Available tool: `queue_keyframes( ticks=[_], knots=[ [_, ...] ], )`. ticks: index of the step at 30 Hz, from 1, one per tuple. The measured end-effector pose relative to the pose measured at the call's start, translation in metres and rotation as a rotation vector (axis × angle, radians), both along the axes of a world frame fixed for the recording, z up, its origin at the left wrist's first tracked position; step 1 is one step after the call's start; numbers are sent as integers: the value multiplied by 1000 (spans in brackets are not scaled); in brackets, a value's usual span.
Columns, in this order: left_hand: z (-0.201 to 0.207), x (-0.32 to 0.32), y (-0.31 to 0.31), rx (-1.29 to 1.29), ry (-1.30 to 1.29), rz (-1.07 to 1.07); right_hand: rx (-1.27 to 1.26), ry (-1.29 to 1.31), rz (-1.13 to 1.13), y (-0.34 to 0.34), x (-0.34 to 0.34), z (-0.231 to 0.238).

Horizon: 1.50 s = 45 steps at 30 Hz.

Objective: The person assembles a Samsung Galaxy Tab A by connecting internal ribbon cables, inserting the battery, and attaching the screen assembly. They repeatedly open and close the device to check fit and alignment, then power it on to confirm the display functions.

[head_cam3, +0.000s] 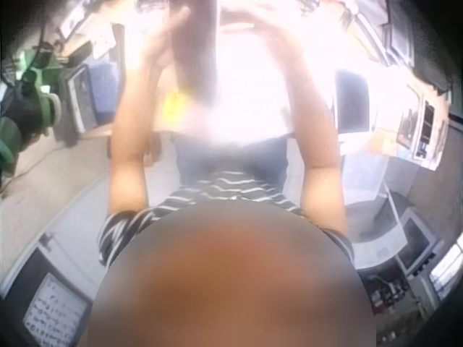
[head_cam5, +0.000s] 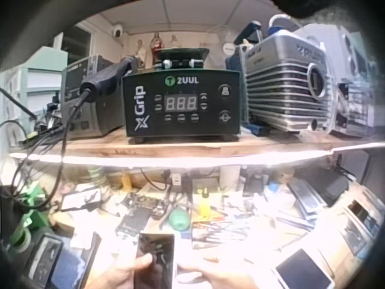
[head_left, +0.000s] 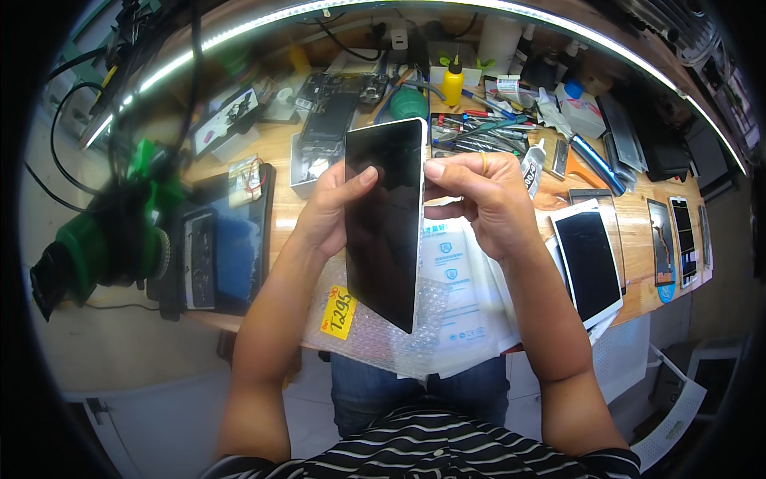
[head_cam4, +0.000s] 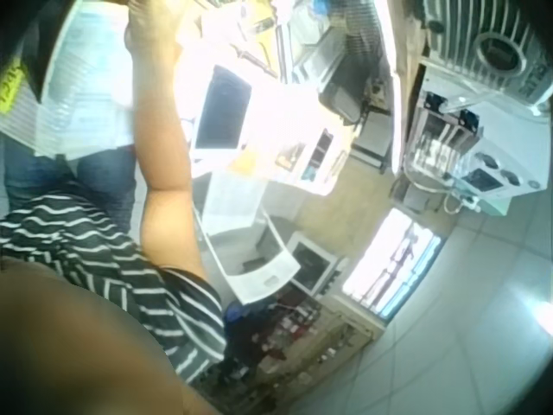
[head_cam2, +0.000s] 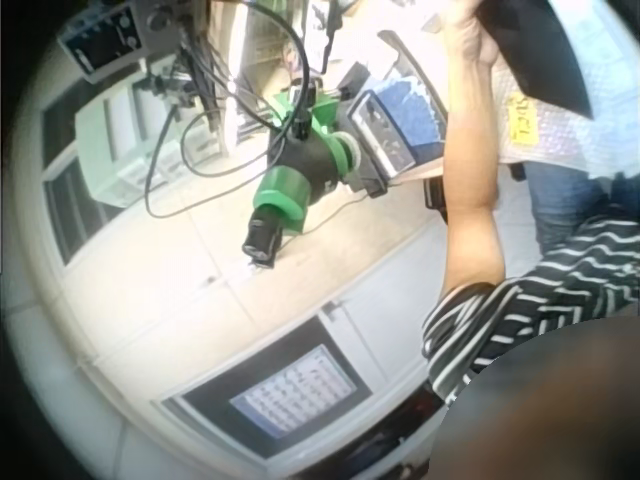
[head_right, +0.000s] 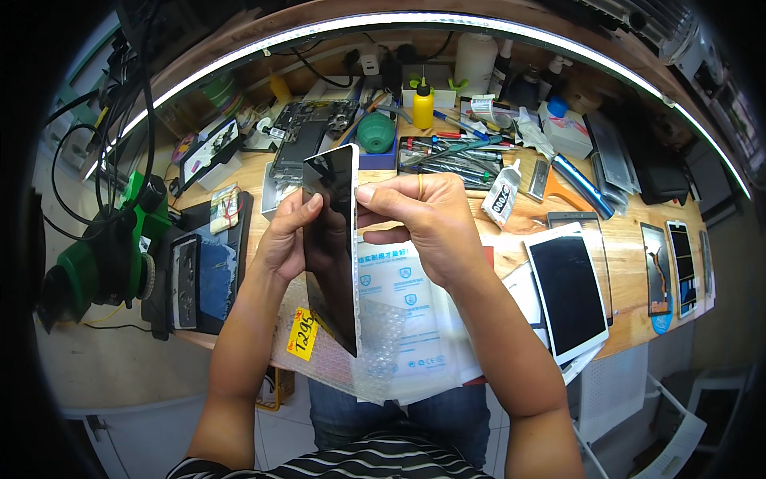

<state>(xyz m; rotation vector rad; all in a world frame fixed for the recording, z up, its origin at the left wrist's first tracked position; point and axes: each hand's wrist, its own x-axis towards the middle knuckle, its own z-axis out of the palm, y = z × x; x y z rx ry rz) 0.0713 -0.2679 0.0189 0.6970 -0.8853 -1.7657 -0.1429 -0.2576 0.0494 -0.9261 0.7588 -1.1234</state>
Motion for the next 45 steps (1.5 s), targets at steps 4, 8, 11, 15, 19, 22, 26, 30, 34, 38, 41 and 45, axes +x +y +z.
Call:
queue_keyframes(
  ticks=[4, 8, 11, 15, 19, 22, 26, 30, 34, 38, 41, 45],
  knots=[
    [-1, 2, -1, 19, 3, -26, 6, 12, 2, 0, 0, 1],
    [-4, 1, -2, 2, 10, -16, 2, 12, 2, -1, -1, -1],
    [-6, 1, -3, -4, 6, -40, 11, 27, -6, -3, -1, -4],
    [-5, 0, -2, 21, 14, -30, -7, 28, -17, -5, -2, -6],
    [0, -1, 2, 27, -4, -18, -18, 43, -23, -8, -2, -9],
    [0, -2, 2, 39, 57, -56, -14, 39, -26, -9, -3, -11],
    [-4, 1, -1, 49, 58, -80, -30, 18, 0, -10, -4, -13],
    [-9, 4, -4, 58, 63, -96, -38, 22, 12, -10, -3, -11],
    [-12, 5, -5, 48, 83, -114, -33, 24, 6, -10, -4, -12],
    [-14, 8, -7, 71, 46, -115, -27, 22, 3, -11, -5, -14],
    [-16, 7, -7, 49, 100, -132, -21, 31, 2, -12, -5, -15],
    [-14, 5, -5, 41, 58, -79, -38, 34, 7, -12, -4, -13]
  ],
)
